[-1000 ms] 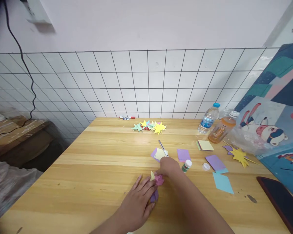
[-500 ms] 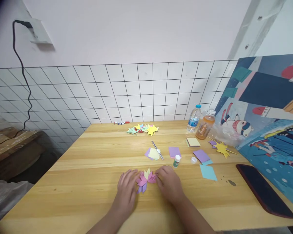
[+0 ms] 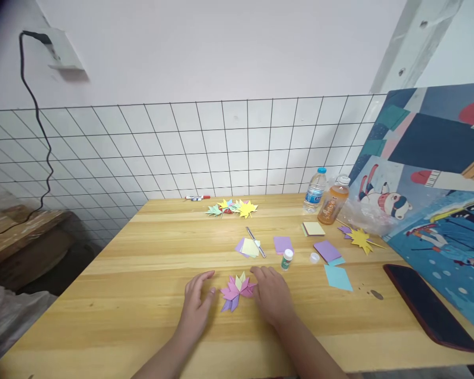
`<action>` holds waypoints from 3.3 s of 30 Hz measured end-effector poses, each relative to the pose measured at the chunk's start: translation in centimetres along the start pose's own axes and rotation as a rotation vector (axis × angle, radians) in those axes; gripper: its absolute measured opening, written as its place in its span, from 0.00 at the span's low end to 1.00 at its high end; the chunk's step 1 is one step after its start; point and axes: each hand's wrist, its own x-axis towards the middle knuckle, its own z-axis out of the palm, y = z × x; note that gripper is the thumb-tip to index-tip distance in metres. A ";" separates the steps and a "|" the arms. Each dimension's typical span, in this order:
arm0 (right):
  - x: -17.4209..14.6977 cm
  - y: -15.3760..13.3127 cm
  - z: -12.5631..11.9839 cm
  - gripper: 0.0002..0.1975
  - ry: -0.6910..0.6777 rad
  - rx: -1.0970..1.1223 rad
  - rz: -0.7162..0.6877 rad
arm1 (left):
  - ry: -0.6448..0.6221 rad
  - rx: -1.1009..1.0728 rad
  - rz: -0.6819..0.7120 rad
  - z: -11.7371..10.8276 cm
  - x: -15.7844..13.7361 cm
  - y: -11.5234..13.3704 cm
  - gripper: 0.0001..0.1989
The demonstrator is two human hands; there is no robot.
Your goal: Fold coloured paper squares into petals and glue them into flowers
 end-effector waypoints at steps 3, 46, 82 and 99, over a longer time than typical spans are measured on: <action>0.9 -0.7 -0.2 0.23 -0.040 -0.022 -0.060 | -0.014 -0.001 0.011 0.1 0.2 -0.1 0.15; -1.3 -2.3 0.6 0.16 -0.053 0.093 -0.293 | -0.011 -0.107 -0.064 -0.3 0.5 0.7 0.15; -5.6 -0.2 -1.7 0.13 0.070 0.585 0.020 | 0.040 -0.308 -0.232 -0.4 0.4 0.1 0.19; -0.3 -1.6 0.6 0.21 -0.075 0.072 -0.222 | 0.063 -0.274 -0.174 -0.3 0.3 0.2 0.19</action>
